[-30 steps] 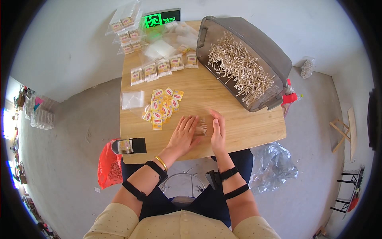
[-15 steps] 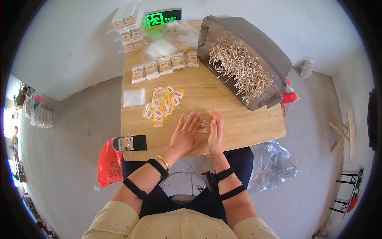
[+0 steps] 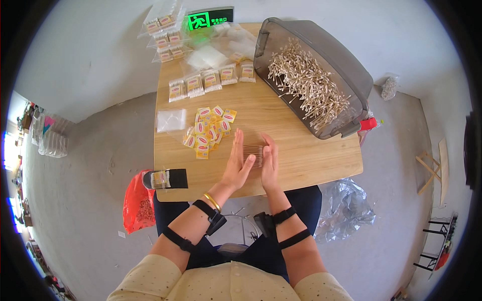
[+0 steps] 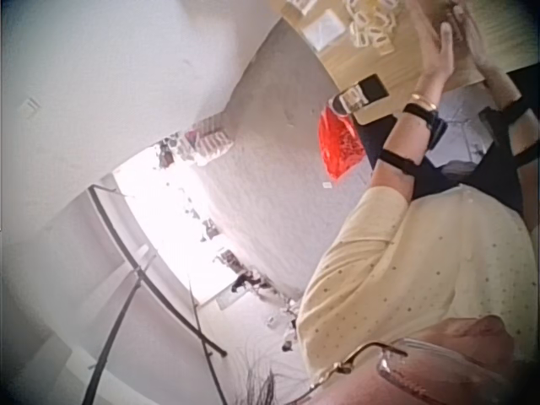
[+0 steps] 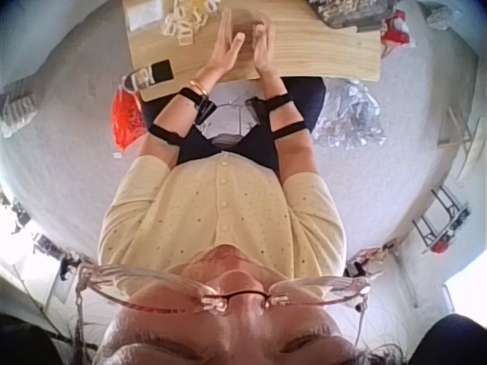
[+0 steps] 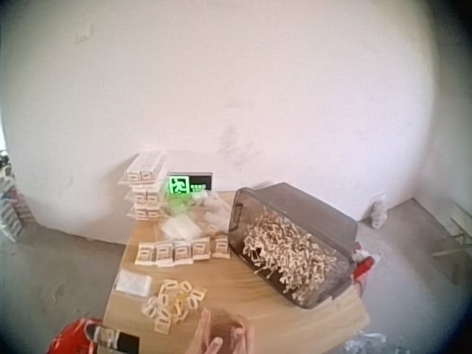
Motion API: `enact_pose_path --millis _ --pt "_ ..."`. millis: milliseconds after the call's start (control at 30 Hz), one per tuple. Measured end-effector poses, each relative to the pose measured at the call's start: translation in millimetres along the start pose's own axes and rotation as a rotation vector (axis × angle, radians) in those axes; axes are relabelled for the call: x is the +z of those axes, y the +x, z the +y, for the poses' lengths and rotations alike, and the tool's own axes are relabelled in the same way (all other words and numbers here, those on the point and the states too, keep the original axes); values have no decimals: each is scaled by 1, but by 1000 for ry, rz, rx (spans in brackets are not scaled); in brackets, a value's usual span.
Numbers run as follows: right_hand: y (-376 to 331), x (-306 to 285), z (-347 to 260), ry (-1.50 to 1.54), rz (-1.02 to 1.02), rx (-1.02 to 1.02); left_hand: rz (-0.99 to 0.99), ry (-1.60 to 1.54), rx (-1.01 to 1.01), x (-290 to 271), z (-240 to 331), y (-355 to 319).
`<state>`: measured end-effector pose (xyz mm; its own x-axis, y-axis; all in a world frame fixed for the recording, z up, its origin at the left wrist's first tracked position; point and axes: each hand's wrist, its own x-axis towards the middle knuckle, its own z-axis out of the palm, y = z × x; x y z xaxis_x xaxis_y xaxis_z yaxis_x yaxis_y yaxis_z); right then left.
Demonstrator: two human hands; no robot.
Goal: Counting and placing cotton swabs into individual plastic pouches at a workstation.
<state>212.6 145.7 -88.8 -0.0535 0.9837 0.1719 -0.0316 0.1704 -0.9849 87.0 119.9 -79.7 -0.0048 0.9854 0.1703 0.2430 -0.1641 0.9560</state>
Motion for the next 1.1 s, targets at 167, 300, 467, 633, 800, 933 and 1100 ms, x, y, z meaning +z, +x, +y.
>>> enact_pose_path --millis 167,300,467,633,800,933,1100 --pt "-16 -34 -17 -289 7 -62 -17 270 19 -38 5 -40" --pt "-41 -41 -28 -637 -134 -137 -62 534 119 -44 15 -65" --pt "-45 -23 -29 -802 -168 -295 -29 501 74 -41 14 -65" --pt "-40 -15 -17 -830 -147 -318 -25 561 106 -40 12 -66" --pt "-37 -9 -16 -847 -131 -292 -14 578 104 -39 8 -68" --pt "-36 -9 -19 -867 -150 -300 -14 581 88 -39 6 -69" --pt "-34 -8 -24 -887 -174 -296 -15 583 95 -39 6 -69"
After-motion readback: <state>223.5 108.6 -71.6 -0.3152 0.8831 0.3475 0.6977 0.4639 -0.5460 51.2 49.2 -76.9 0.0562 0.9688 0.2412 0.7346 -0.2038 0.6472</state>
